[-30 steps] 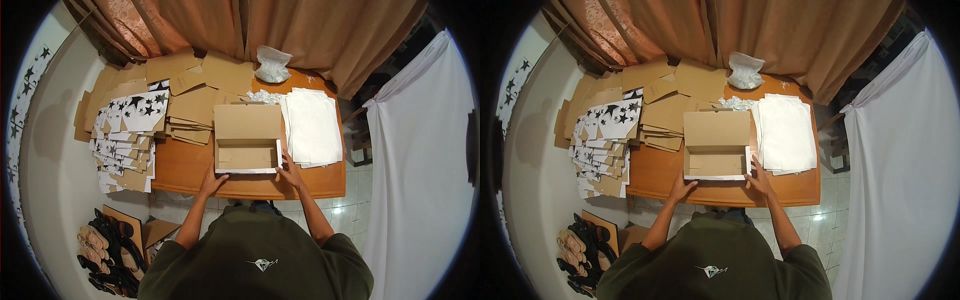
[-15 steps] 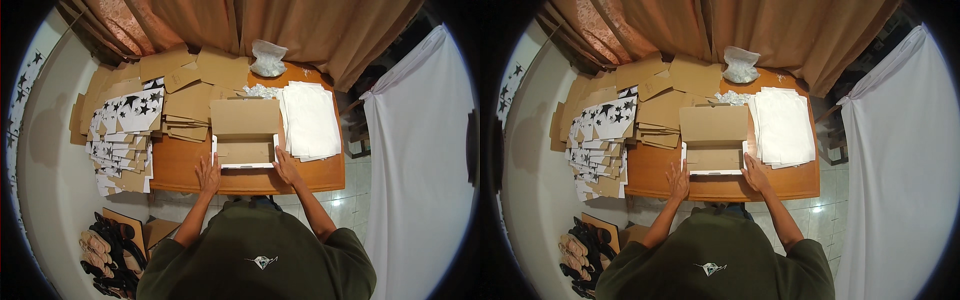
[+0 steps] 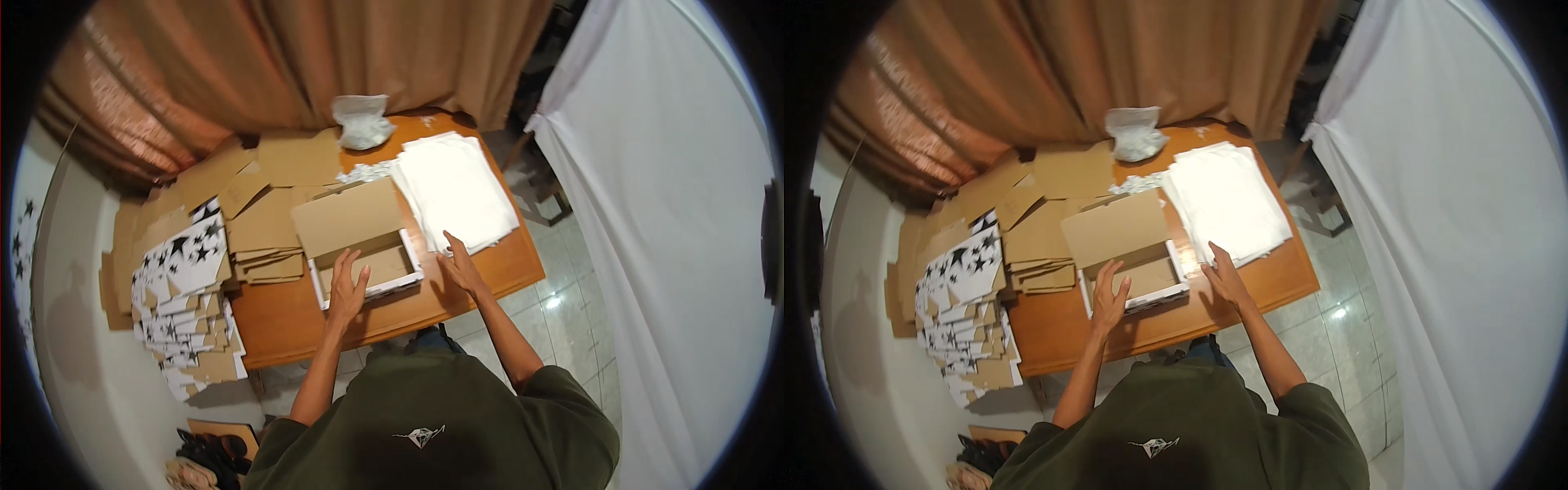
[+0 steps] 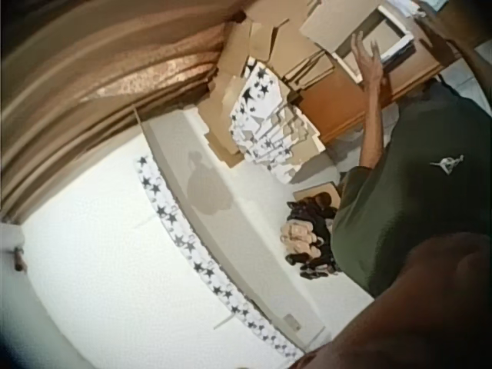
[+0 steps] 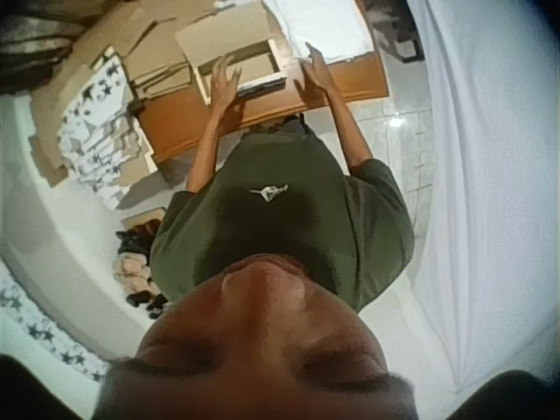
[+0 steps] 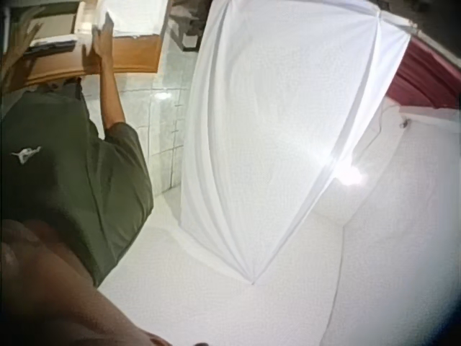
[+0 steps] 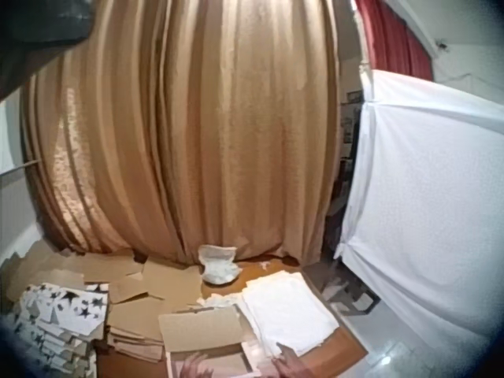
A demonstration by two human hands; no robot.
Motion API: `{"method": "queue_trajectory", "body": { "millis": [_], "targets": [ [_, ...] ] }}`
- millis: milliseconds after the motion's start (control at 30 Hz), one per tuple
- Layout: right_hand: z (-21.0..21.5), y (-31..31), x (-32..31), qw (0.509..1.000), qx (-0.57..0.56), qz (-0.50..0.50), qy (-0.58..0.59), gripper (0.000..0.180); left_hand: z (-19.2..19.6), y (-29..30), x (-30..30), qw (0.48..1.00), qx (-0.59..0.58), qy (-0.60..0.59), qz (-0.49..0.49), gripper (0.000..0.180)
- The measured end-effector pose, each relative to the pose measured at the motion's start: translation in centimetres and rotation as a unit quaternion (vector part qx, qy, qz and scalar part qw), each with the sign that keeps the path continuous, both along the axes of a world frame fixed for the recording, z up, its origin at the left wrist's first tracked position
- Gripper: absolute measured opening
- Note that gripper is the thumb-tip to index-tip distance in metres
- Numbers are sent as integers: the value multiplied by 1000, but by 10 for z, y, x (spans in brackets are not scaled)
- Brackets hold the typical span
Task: Assembling cardboard shoeboxes, lining them with paper, and placing them on a shelf.
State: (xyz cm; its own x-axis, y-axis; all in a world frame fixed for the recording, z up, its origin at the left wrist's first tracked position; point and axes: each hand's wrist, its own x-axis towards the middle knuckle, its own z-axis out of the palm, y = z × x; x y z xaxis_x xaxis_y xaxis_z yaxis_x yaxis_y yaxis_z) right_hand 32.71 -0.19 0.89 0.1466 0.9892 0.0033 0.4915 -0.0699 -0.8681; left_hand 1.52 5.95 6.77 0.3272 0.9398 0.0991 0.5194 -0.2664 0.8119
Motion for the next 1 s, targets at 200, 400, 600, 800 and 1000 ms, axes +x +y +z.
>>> {"method": "queue_trajectory", "body": {
  "millis": [200, 400, 600, 800, 1000],
  "targets": [
    [13, -3, 66, 998, 14, -57, -29, 55, 15, 32, 102, 990, -48, -55, -120, 41],
    [-23, 14, 156, 984, -4, 1, -181, 58, -25, 59, 209, 979, -52, 20, -198, 38],
    [-37, 76, 204, 942, -72, 91, -313, 79, -118, 89, 290, 960, 69, 153, -223, 52],
    [-72, 107, 236, 905, -135, 198, -351, 104, -127, 87, 332, 934, 64, 295, -193, 76],
    [-80, 111, 250, 914, -111, 210, -329, 78, -128, 88, 331, 945, 46, 274, -173, 45]
  ]
}}
